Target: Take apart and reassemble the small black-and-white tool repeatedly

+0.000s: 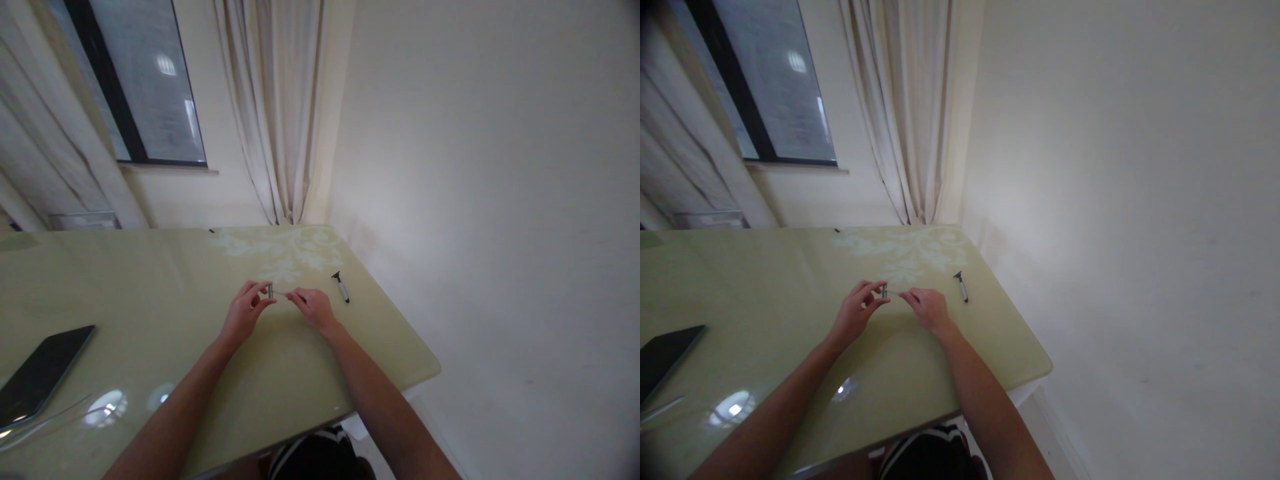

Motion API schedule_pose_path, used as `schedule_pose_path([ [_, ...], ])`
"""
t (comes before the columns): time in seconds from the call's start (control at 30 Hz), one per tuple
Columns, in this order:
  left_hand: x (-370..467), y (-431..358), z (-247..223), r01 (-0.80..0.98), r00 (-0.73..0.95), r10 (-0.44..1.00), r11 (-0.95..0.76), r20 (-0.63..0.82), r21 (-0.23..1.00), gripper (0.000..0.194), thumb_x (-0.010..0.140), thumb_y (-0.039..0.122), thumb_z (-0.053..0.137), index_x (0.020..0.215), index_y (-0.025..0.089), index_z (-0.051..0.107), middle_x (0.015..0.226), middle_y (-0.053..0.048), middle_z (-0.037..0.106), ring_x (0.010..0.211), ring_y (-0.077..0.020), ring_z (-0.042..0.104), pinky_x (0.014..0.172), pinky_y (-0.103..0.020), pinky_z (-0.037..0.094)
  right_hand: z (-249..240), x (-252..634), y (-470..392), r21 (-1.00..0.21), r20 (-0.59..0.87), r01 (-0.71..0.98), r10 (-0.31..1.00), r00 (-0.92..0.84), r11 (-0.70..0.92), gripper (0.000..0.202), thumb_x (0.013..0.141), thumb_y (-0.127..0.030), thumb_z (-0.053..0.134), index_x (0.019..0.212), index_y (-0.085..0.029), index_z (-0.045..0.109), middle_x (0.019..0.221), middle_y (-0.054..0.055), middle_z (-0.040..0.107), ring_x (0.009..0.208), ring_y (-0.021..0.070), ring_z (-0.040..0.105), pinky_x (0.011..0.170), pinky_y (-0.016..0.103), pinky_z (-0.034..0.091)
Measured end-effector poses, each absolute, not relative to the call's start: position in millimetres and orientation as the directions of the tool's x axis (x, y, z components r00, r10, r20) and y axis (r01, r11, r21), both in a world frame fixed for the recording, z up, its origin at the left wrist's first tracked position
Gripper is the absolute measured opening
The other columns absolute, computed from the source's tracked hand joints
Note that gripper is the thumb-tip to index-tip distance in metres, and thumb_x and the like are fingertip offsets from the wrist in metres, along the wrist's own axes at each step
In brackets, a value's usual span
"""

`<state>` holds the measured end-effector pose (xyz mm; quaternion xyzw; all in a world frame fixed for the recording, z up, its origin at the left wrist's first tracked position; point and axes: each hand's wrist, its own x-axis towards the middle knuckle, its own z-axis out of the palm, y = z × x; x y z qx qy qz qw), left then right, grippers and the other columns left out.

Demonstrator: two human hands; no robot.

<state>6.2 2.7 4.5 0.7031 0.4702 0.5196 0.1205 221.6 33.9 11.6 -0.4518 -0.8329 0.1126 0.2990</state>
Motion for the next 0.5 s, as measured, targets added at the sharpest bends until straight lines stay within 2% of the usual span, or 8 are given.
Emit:
schedule_pose_path([
  [0.07, 6.7, 2.8, 4.4, 0.531, 0.021, 0.787, -0.531, 0.616, 0.66, 0.033, 0.092, 0.041, 0.068, 0.119, 0.022, 0.07, 0.094, -0.001, 0.06, 0.06, -0.0098, 0.053, 0.061, -0.025, 0.049, 11.8, 222.5, 34.6, -0.472, 0.385, 0.698, 0.838, -0.387, 0.538, 0.062, 0.105, -0.063, 0.034, 0.091, -0.022, 0.079, 0.072, 0.003, 0.072, 0.065, 0.0142, 0.059, 0.06, 0.025, 0.028],
  [0.2, 6.5, 3.3, 4.2, 0.527, 0.019, 0.786, -0.533, 0.617, 0.662, 0.033, 0.092, 0.042, 0.067, 0.119, 0.022, 0.07, 0.094, -0.001, 0.06, 0.061, -0.01, 0.053, 0.062, -0.025, 0.05, 10.6, 221.3, 34.0, -0.485, 0.397, 0.633, 0.797, -0.455, 0.603, 0.062, 0.105, -0.063, 0.035, 0.091, -0.022, 0.079, 0.073, 0.002, 0.072, 0.065, 0.0133, 0.059, 0.061, 0.024, 0.029],
  [0.37, 5.7, 4.1, 4.4, 0.525, -0.001, 0.781, -0.531, 0.624, 0.666, 0.032, 0.091, 0.042, 0.068, 0.117, 0.023, 0.07, 0.092, 0.0, 0.06, 0.06, -0.0101, 0.053, 0.061, -0.025, 0.05, 9.8, 222.4, 35.3, -0.464, 0.382, 0.716, 0.847, -0.369, 0.521, 0.062, 0.105, -0.063, 0.037, 0.087, -0.022, 0.079, 0.071, 0.003, 0.071, 0.064, 0.0143, 0.058, 0.059, 0.026, 0.027],
  [0.5, 8.1, 3.2, 4.1, 0.541, 0.019, 0.781, -0.533, 0.625, 0.65, 0.032, 0.092, 0.042, 0.067, 0.117, 0.023, 0.071, 0.092, -0.001, 0.06, 0.061, -0.0104, 0.053, 0.062, -0.025, 0.05, 11.3, 219.8, 32.8, -0.489, 0.387, 0.645, 0.809, -0.443, 0.587, 0.06, 0.106, -0.061, 0.036, 0.09, -0.022, 0.079, 0.071, 0.002, 0.071, 0.063, 0.0129, 0.058, 0.06, 0.025, 0.029],
])
